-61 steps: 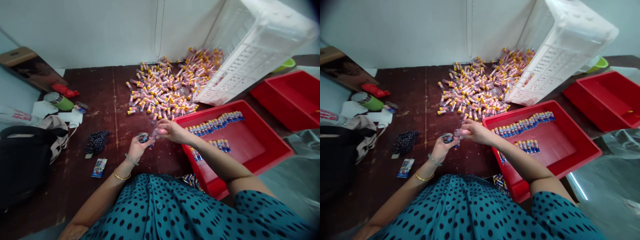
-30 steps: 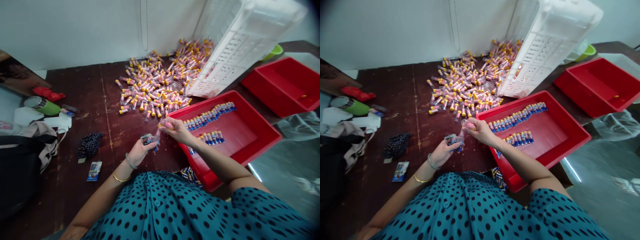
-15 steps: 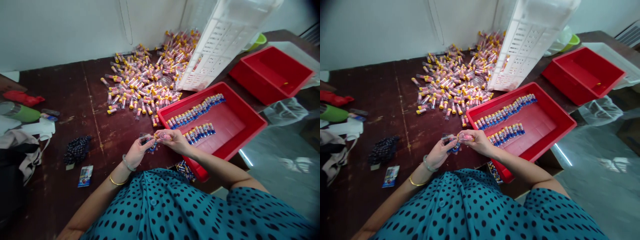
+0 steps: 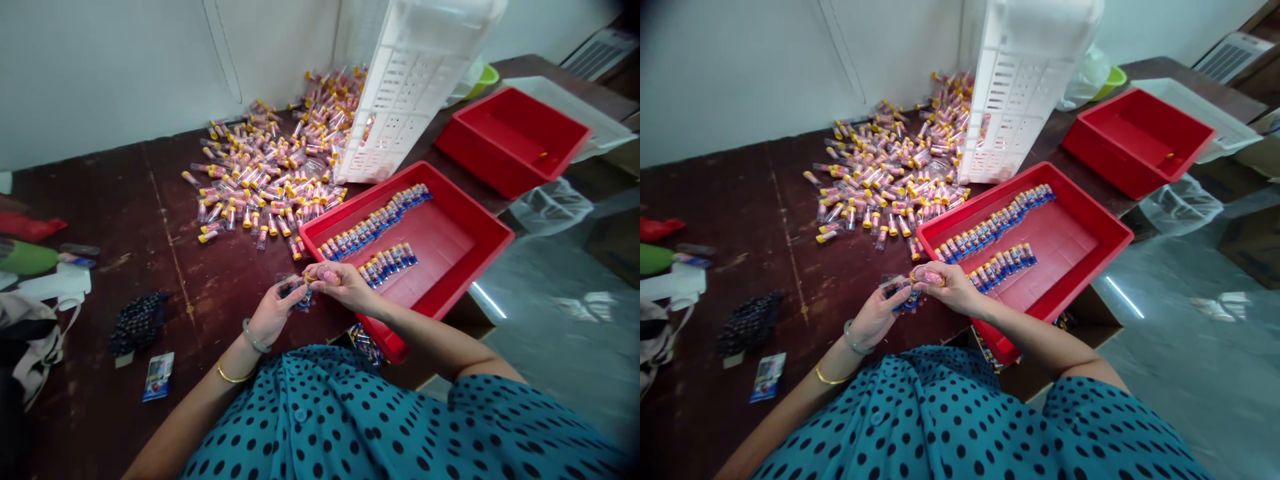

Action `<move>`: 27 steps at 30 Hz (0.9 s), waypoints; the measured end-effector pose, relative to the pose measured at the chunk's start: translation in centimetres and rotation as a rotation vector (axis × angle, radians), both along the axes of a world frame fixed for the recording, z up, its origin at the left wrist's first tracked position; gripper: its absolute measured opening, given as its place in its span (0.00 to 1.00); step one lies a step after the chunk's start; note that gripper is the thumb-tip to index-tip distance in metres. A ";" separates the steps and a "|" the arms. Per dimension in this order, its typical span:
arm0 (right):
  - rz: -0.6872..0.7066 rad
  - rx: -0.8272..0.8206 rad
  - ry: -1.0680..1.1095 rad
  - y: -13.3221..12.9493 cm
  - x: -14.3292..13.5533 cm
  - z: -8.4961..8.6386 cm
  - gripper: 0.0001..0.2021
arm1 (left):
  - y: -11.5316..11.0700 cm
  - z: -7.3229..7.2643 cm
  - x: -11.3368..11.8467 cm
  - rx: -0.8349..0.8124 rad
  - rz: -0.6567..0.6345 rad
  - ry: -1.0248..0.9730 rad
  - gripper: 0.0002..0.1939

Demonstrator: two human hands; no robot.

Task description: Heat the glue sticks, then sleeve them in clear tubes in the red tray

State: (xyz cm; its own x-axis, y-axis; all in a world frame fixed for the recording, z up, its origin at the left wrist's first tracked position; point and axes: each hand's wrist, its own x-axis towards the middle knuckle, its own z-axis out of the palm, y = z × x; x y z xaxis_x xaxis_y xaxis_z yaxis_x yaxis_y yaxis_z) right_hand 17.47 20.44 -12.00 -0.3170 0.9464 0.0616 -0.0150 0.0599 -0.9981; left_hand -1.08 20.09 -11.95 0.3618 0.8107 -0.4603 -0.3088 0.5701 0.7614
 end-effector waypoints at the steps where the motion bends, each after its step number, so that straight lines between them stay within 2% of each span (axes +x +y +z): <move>1: 0.000 0.002 -0.001 -0.1 0.1 0.1 0.13 | 0.0 0.0 0.1 -0.002 -0.001 -0.013 0.18; 8: -0.019 0.005 -0.013 -0.6 0.4 0.5 0.15 | -0.1 0.0 0.3 -0.008 -0.003 -0.070 0.16; 18: -0.022 -0.002 0.030 -0.3 0.5 0.1 0.11 | -0.2 -0.1 0.8 -0.002 -0.018 -0.040 0.19; 27: -0.009 -0.009 0.013 0.0 0.6 -0.5 0.12 | -0.3 -0.3 0.7 0.003 -0.006 -0.014 0.19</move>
